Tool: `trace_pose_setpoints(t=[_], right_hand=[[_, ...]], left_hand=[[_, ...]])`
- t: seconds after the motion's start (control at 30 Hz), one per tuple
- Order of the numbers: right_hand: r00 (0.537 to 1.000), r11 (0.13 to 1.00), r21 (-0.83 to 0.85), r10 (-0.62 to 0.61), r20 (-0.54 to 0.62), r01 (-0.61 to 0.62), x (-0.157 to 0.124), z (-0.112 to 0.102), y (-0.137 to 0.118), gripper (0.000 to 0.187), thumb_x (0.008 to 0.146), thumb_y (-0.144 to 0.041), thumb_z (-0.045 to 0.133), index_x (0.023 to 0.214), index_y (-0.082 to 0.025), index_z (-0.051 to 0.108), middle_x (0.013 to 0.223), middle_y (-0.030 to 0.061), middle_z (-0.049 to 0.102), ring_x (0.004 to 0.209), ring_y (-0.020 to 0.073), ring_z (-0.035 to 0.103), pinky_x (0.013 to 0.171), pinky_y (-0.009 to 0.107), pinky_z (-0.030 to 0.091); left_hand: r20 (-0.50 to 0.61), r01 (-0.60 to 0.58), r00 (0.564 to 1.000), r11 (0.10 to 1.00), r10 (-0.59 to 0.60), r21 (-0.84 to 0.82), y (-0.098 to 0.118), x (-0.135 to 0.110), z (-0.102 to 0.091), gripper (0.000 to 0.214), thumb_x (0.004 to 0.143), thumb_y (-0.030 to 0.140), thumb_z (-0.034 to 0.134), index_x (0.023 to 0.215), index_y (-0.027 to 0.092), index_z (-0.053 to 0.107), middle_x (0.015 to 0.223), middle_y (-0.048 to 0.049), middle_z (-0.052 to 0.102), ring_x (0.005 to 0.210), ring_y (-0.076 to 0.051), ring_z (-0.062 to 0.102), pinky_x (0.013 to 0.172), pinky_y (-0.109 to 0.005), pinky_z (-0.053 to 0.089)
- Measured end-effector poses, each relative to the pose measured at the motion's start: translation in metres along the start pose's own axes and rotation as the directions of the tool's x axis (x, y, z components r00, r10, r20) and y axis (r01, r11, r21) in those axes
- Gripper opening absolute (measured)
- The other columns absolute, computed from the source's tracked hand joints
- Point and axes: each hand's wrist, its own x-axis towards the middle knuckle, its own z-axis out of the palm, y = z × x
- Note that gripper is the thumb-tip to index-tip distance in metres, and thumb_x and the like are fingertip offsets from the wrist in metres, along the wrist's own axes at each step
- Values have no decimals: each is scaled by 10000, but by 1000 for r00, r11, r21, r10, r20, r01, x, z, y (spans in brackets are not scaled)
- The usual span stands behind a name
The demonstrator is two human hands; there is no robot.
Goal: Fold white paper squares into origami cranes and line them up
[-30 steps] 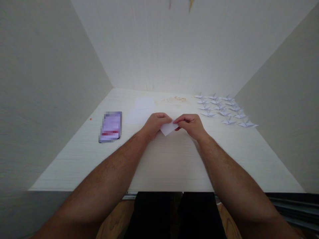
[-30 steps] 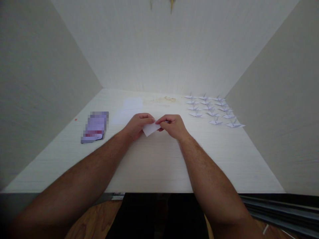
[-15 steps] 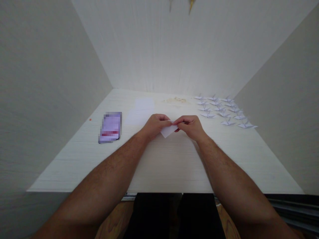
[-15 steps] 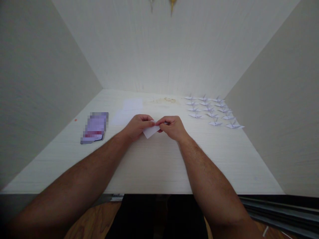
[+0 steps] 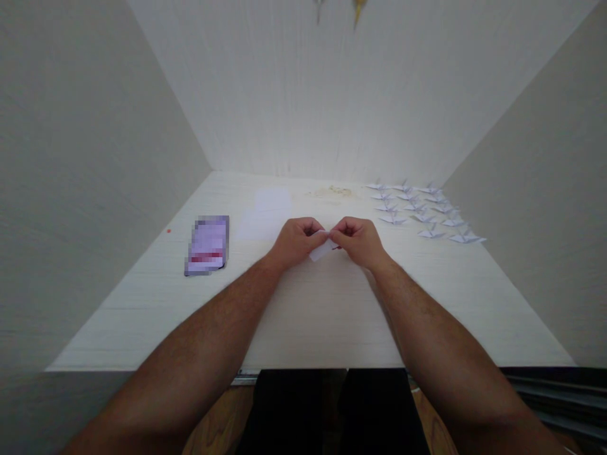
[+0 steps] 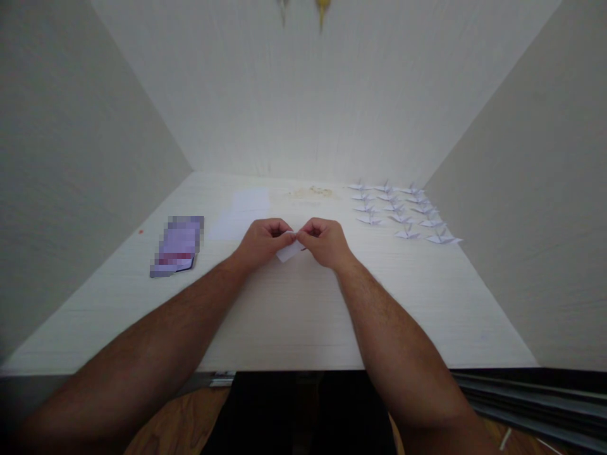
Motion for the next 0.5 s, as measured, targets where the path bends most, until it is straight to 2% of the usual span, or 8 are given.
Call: trace_pose_setpoints(t=[0.1, 0.3, 0.5], right_hand=[[1000, 1000, -8, -8, -7, 8, -1, 1, -1, 137, 732, -295, 672, 675, -173, 652, 589, 1, 655, 535, 115, 591, 505, 231, 454], [996, 992, 89, 88, -30, -85, 2, -4, -1, 271, 683, -397, 754, 629, -172, 613, 543, 19, 655, 479, 116, 586, 481, 232, 451], [981, 955, 295, 79, -178, -24, 5, -16, 0, 255, 680, -369, 761, 631, -176, 602, 592, 17, 670, 494, 116, 596, 495, 240, 475]], left_hand=[[-8, 29, 1000, 998, -29, -47, 2, 0, 1, 218, 685, 351, 705, 659, 144, 641, 583, 9, 593, 517, -89, 492, 473, -208, 363], [-80, 88, 992, 987, -100, -137, 2, 1, -5, 182, 634, 315, 707, 626, 153, 624, 568, 24, 573, 501, -84, 476, 470, -211, 352], [-165, 84, 978, 965, -128, -250, -7, 5, -17, 203, 607, 321, 726, 638, 157, 610, 578, 31, 577, 498, -79, 469, 482, -214, 354]])
